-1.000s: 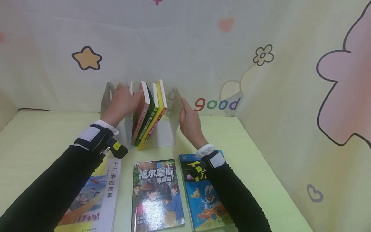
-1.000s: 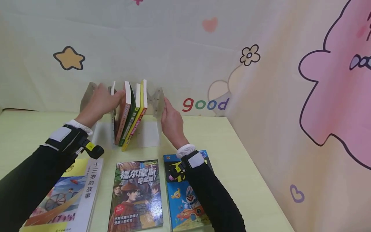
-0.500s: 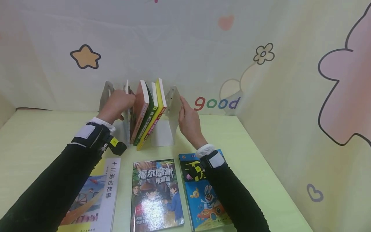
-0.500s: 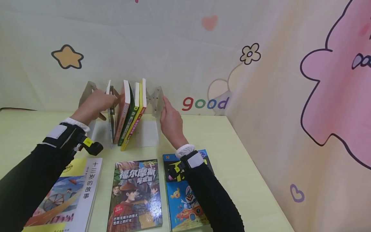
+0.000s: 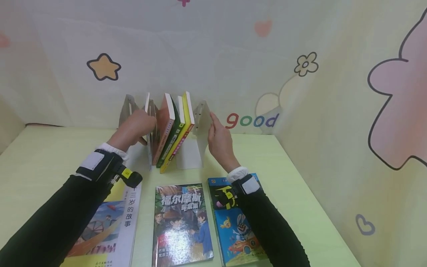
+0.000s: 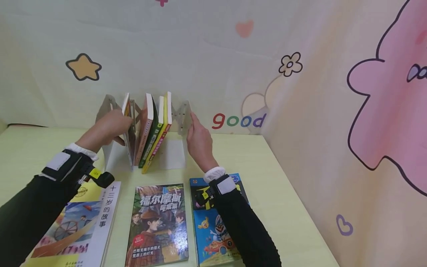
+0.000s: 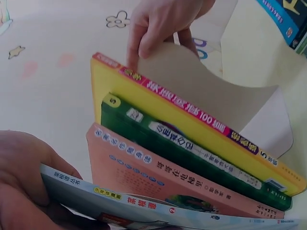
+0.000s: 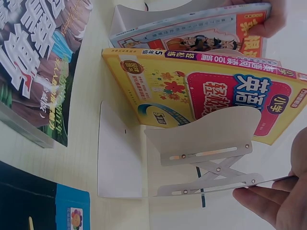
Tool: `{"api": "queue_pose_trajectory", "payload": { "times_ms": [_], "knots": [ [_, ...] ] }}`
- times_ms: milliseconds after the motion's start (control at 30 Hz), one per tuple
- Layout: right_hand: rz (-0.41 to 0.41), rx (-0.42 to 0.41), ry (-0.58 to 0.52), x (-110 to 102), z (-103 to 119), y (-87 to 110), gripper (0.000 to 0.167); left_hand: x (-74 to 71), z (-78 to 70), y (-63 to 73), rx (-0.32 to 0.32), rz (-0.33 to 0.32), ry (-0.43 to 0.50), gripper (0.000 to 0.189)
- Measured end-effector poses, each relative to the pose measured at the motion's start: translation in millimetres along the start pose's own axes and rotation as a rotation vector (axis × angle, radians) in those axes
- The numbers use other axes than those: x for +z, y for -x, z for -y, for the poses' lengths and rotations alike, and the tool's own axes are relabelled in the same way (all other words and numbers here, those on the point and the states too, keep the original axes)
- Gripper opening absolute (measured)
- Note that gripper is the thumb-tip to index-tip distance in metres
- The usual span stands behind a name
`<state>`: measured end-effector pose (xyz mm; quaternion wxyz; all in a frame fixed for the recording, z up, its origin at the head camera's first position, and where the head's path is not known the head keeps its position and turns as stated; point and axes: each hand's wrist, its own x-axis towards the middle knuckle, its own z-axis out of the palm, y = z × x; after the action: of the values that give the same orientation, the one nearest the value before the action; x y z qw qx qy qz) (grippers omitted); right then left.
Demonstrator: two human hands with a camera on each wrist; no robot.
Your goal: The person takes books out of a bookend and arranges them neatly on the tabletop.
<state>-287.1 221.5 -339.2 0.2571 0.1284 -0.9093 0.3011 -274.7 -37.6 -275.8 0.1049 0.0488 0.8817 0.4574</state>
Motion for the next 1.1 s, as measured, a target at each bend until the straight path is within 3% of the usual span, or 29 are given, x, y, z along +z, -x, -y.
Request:
{"api": "queue_pose_trajectory", "payload": {
  "times_ms": [333,500,567,800,933,1100],
  "knots": [
    [0.000,-0.005,-0.002,1.8,0.9,-1.4,0.045,14.2,11.3,38.1,0.134,-0.023,0.065,0.060],
    [-0.005,-0.006,-0.005,1.5,0.7,-0.9,0.044,23.8,25.5,60.8,0.254,-0.020,0.067,0.059],
    [-0.003,-0.002,-0.010,0.9,0.7,-0.3,0.044,27.6,32.1,70.2,0.274,-0.028,0.037,0.058],
    [-0.001,-0.002,-0.003,0.8,-0.7,0.4,0.045,38.6,52.9,96.2,0.191,-0.067,-0.055,0.066],
    [0.002,0.001,0.002,0.4,-0.9,0.8,0.045,45.5,65.3,107.5,0.133,-0.092,-0.014,0.066],
    [0.011,0.003,0.010,0.3,-0.6,0.8,0.046,50.0,78.8,114.8,0.121,-0.136,0.046,0.062]
  ]
}}
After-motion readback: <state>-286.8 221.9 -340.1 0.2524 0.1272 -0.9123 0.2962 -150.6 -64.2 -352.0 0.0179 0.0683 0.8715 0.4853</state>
